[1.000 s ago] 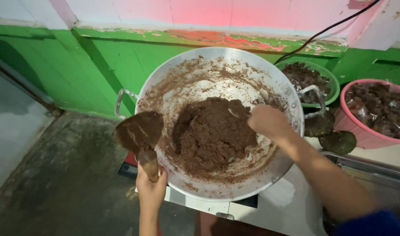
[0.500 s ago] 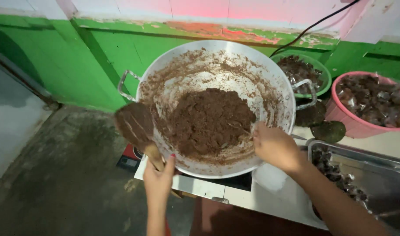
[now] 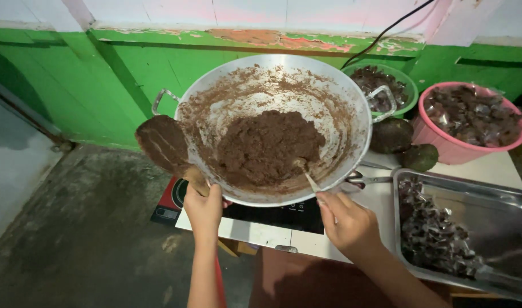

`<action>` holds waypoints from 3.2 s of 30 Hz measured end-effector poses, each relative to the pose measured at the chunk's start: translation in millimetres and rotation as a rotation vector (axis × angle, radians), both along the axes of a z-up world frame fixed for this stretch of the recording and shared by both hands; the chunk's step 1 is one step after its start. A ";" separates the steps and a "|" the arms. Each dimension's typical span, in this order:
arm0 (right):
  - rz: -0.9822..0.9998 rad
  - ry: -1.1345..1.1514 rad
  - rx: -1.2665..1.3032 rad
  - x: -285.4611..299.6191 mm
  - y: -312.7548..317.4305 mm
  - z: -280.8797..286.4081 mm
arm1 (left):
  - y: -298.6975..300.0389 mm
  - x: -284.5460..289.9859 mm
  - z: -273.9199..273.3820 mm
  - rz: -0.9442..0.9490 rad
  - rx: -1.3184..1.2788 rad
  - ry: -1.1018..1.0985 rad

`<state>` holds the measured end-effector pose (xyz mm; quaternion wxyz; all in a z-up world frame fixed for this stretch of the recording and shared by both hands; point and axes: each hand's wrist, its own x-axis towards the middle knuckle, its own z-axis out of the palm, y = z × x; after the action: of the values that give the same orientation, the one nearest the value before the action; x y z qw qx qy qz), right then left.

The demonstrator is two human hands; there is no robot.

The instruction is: Stirring a thick brown mixture in a wok and cutting ingredients with scissors

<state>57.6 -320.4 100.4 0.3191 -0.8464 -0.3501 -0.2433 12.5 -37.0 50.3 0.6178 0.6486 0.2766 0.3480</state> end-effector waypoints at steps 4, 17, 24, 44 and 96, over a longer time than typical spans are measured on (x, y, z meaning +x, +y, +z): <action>0.023 0.003 0.055 -3.2 -3.6 -30.4 | 2.9 0.4 0.6 0.012 0.028 0.023; 0.305 -0.020 -0.082 -34.6 57.1 -99.2 | 20.9 12.3 12.6 -0.058 -0.074 -0.063; 0.187 0.260 -0.242 -26.8 100.8 -117.8 | 26.2 15.9 17.8 -0.089 -0.110 -0.074; 0.181 0.391 -0.336 -31.9 146.1 -126.6 | 26.3 14.5 13.3 -0.050 -0.122 -0.054; 0.352 0.648 -0.109 -56.4 -45.8 -120.9 | -30.0 -41.4 45.9 -0.243 0.501 0.406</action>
<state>1.1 -366.2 -20.5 0.4050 -0.8220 -0.3836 0.1148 -28.8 -67.0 96.1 0.4085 0.8645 0.2206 0.1926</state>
